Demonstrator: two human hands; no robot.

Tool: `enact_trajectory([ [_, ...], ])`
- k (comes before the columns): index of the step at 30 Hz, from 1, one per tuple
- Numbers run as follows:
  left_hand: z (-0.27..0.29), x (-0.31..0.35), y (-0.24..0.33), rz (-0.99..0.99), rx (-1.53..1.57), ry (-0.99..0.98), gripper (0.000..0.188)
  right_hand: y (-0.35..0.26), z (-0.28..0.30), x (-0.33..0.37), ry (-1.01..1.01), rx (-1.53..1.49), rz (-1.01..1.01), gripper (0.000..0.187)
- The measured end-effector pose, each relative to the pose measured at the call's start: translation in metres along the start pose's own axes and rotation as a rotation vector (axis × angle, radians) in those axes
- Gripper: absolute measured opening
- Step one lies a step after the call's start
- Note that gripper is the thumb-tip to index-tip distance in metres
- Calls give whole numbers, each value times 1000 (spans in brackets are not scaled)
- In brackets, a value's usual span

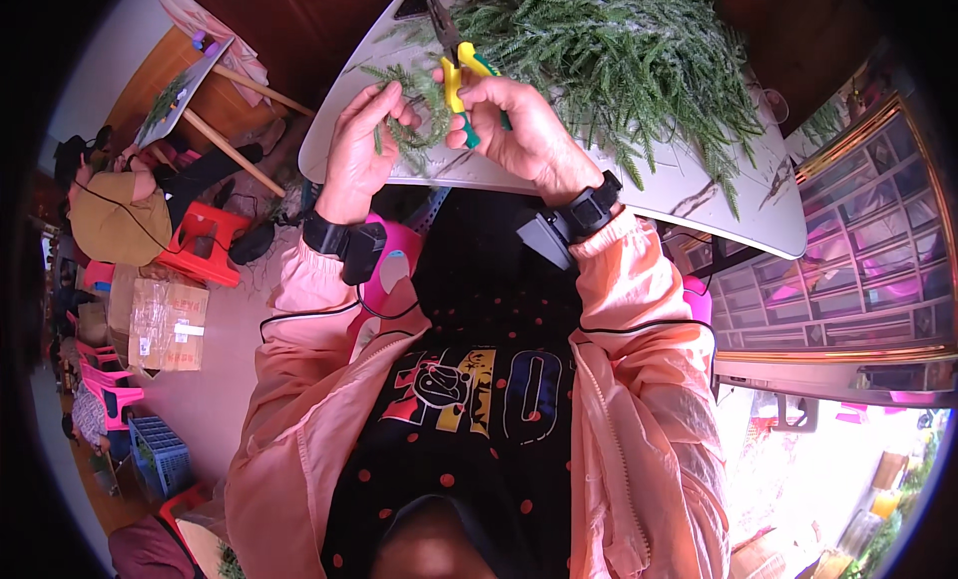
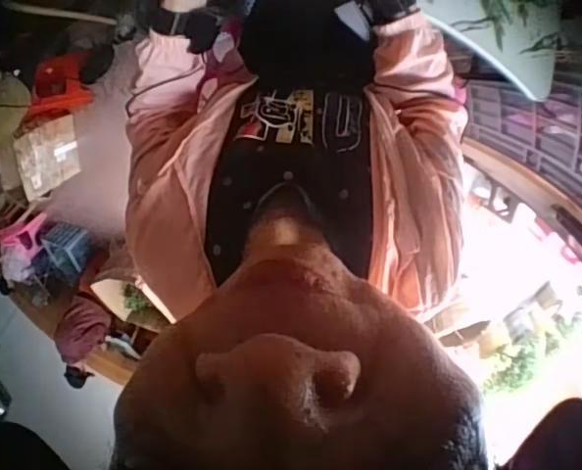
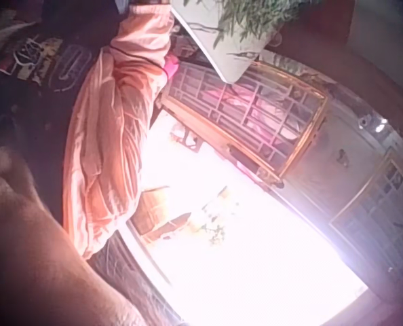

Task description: Trimming small sprigs of green plants using scissors at a workbench.

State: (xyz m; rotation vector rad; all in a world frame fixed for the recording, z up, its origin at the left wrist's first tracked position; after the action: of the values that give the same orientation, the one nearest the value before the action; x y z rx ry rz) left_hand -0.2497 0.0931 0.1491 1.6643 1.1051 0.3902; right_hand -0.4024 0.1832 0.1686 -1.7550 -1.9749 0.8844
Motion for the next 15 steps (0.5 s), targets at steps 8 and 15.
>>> enact_trajectory([
  [8, 6, 0, 13, 72, -100, 13, 11, -8, 9, -4, 3, -61, 4, 43],
  [15, 158, -16, 93, -204, -319, 472, 17, -25, -8, -4, -81, 206, 62, 42],
])
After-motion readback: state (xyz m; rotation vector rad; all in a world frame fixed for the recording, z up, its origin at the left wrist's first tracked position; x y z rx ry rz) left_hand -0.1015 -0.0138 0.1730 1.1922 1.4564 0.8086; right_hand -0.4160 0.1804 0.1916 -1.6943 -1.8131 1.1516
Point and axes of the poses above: each hand's wrist, its own x-axis away from the middle knuckle, its own z-axis out of the back of the hand, y = z × x, the point moved 3 cm from there along -x, towards the middle knuckle, and after that the axes turned 9 degrees about -x, right-handed, at the moved point
